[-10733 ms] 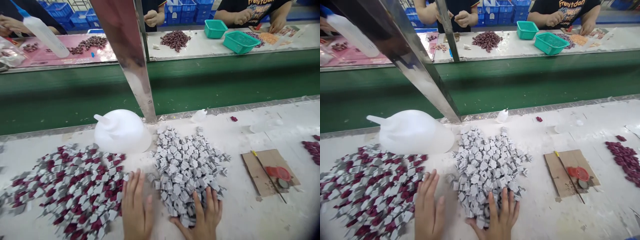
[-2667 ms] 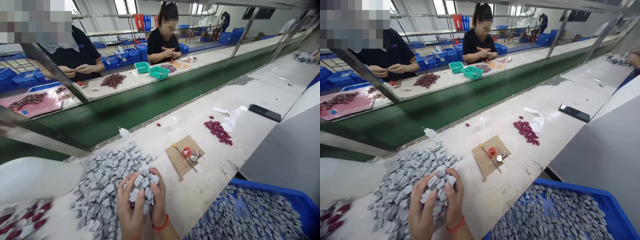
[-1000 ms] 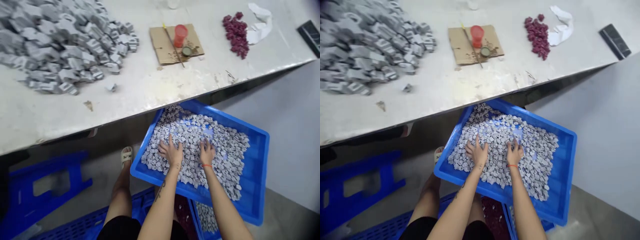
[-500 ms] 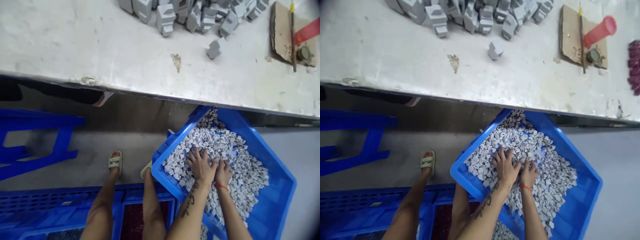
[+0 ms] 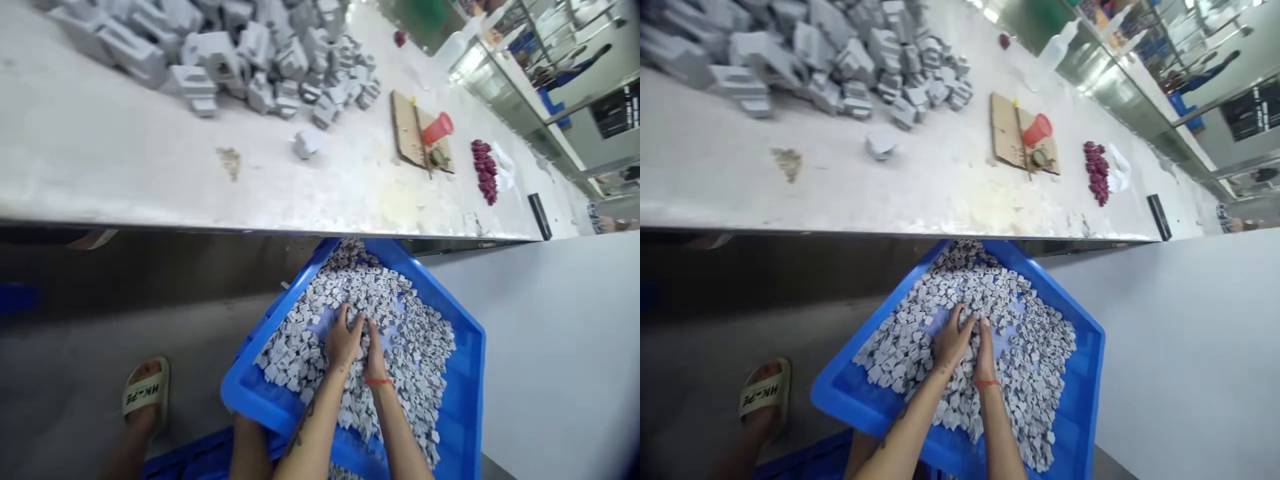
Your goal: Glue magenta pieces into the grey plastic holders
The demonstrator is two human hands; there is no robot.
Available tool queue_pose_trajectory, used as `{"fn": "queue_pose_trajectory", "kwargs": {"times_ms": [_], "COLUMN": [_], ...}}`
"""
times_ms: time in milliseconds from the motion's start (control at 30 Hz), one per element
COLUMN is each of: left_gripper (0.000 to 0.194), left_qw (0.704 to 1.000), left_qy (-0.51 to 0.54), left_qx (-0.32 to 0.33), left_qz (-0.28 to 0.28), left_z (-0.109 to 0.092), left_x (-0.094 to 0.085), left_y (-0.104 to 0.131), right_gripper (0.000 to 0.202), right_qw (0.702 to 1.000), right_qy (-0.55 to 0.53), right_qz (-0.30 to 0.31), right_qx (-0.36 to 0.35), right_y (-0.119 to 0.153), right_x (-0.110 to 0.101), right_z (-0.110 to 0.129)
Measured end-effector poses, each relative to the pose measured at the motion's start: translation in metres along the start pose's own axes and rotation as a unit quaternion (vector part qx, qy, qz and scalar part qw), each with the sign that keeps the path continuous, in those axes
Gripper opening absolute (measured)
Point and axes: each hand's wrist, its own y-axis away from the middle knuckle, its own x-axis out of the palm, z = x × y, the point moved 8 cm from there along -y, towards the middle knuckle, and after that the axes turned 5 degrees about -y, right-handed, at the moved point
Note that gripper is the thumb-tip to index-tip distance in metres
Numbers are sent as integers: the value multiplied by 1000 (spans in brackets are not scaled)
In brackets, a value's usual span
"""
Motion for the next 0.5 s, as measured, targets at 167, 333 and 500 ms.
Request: {"fn": "queue_pose_trajectory", "kwargs": {"times_ms": [167,333,500], "left_gripper": [42,32,27], "left_qw": [998,988,979], "left_qy": [-14,-30,5], "left_qx": [29,74,171], "left_qz": [-63,-131,-113], "left_z": [-5,-3,-29], "left_x": [15,27,43], "left_y": [1,14,54], "right_gripper": [39,49,37], "right_qw": [994,979,973], "right_qy": [-102,-190,-224], "right_qz": [-8,-12,-43], "right_qx": [46,74,32], "right_y": [0,12,46], "right_x": [12,12,-35], "right_z": [-3,13,60]}}
